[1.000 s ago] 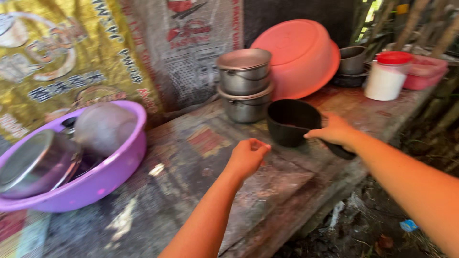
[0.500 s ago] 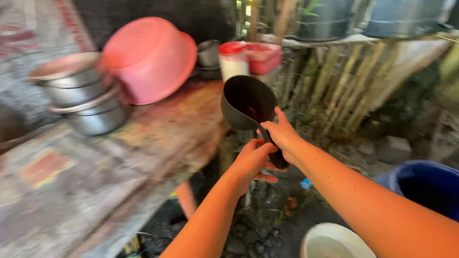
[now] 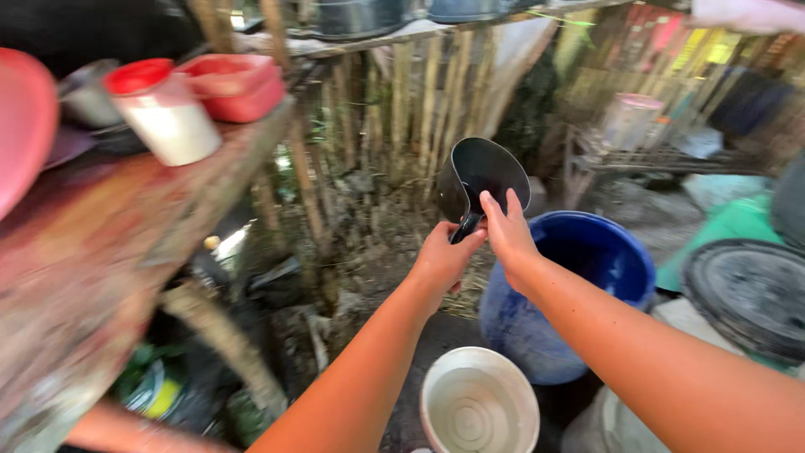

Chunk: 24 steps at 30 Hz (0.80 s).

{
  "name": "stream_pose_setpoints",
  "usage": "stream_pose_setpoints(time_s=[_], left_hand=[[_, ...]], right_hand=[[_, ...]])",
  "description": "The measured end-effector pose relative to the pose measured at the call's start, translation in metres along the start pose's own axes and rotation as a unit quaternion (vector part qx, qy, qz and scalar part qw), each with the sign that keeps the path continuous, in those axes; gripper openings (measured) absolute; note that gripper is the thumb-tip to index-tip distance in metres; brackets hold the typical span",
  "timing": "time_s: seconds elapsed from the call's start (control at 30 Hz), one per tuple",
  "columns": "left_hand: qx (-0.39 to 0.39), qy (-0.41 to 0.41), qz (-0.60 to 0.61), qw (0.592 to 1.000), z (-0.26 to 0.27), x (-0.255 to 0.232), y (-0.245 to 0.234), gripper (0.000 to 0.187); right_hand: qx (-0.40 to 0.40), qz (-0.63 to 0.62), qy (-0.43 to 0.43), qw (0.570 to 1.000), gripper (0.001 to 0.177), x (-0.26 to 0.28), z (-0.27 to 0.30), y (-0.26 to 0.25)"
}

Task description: The person scoops water from a blue bucket into a black scoop and washes several metal containers and their lids by hand, eventually placing the items into a purple basin.

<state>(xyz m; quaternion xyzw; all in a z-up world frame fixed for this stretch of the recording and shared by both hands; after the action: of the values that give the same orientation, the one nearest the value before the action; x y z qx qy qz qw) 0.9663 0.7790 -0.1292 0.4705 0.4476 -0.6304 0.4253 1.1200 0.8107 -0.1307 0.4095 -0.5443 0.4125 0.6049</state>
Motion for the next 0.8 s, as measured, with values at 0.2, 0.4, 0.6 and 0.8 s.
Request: stream_pose_setpoints(time_s=[0.2, 0.4, 0.6, 0.8], left_hand=[[0.051, 0.004, -0.002, 0.999, -0.077, -0.001, 0.063, 0.046], [0.153, 0.001, -0.009, 0.988, -0.148, -0.004, 0.090, 0.036], [0.230, -0.040, -0.035, 0.972, -0.183, 0.008, 0.135, 0.028], [0.246, -0.077, -0.042, 0.965, -0.205, 0.014, 0.174, 0.024]], right_hand=[[-0.121, -0.023, 0.098, 0.988, 0.077, -0.011, -0.040, -0.095], [-0.233, -0.173, 0.244, 0.925, 0.073, -0.072, -0.085, -0.197], [-0.300, -0.272, 0.240, 0.882, 0.076, -0.094, -0.105, -0.250], [-0.321, -0.355, 0.231, 0.847, 0.083, -0.093, -0.119, -0.281]])
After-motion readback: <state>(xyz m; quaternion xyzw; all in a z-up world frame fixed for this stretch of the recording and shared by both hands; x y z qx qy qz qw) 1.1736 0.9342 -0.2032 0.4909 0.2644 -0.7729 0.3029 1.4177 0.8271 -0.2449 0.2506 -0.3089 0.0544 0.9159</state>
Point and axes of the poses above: each hand's wrist, its own z-axis away from the middle knuckle, its own y-axis out of the palm, x = y × z, the point moved 8 cm from there along -z, towards the middle knuckle, and after that the axes turned 10 degrees about -z, right-handed, at the moved point
